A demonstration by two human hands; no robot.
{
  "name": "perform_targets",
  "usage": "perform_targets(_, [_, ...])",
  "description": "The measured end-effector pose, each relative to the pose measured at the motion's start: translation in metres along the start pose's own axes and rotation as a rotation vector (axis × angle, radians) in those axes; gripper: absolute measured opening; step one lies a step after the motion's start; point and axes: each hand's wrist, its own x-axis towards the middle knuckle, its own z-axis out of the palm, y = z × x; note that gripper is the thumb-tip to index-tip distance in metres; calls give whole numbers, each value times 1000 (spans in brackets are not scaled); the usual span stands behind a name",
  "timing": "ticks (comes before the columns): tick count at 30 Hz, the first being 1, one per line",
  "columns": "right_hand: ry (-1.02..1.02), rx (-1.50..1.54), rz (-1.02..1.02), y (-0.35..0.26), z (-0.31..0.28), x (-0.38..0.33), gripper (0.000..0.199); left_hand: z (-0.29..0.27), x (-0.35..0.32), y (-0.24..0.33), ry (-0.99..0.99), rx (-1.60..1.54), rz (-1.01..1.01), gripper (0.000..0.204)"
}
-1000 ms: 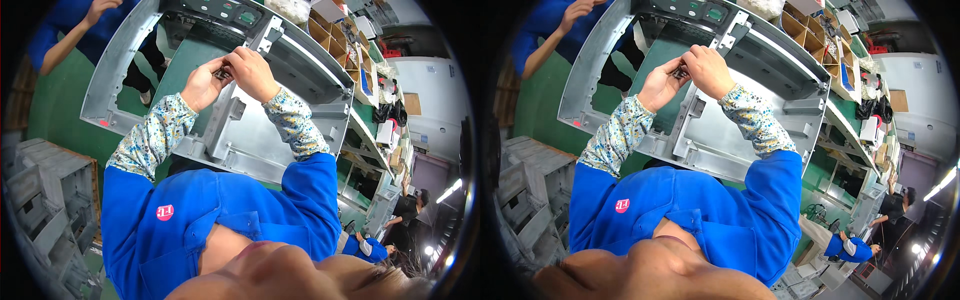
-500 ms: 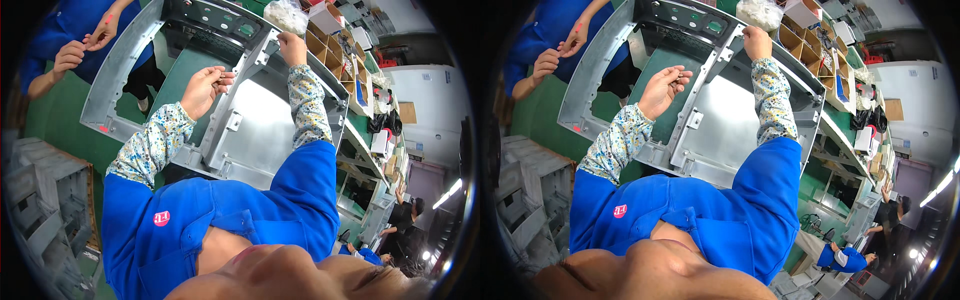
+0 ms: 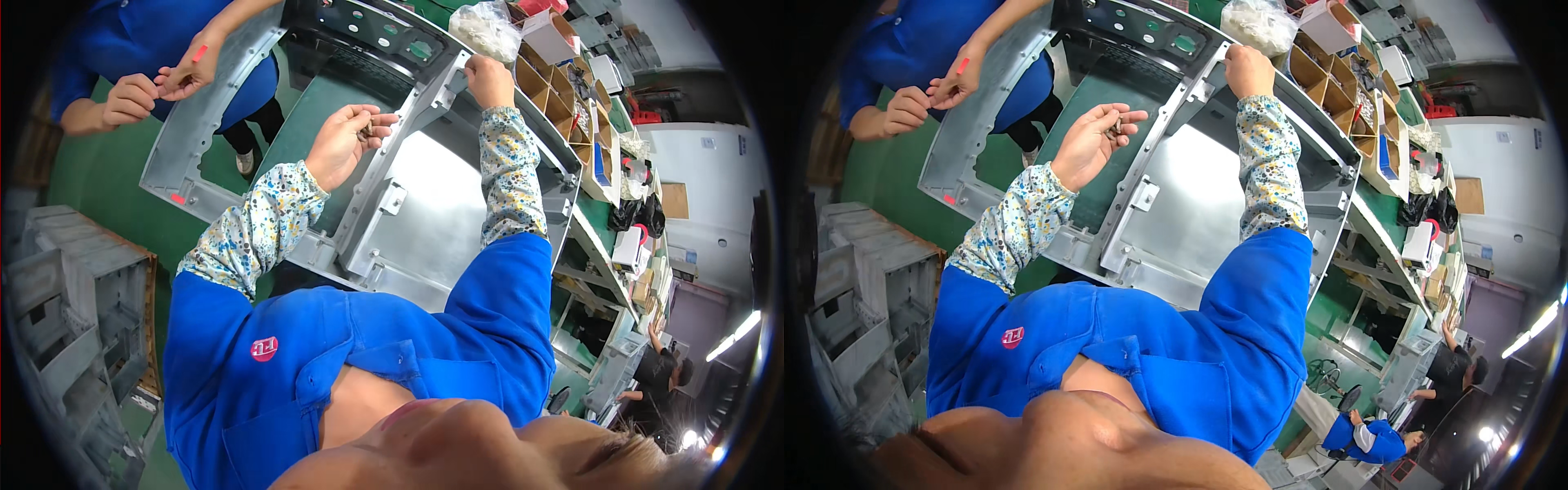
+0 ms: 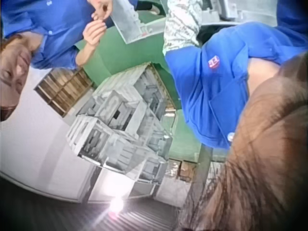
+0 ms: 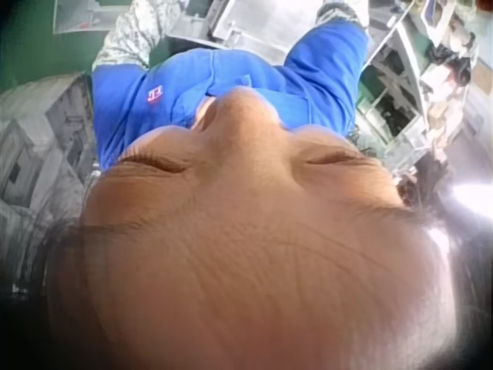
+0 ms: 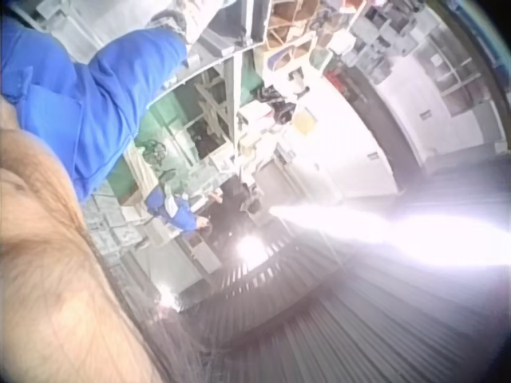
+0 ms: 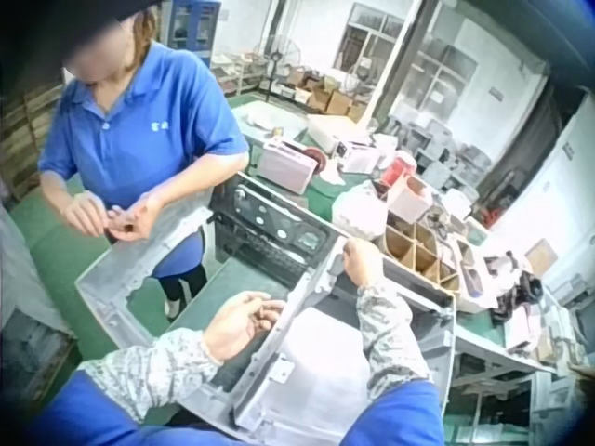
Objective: The person assembles a metal enclosure by placing and tightening small screws by hand.
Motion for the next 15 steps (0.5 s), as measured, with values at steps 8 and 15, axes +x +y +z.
perform_targets(8, [-97,-70,178,-4,-7,1,24,2,-1,-4,-49,7,-1,17])
perform_targets(15, [-75,730,-276,-107,-73,-51,19,8,-12,5,-279,-72,52,24])
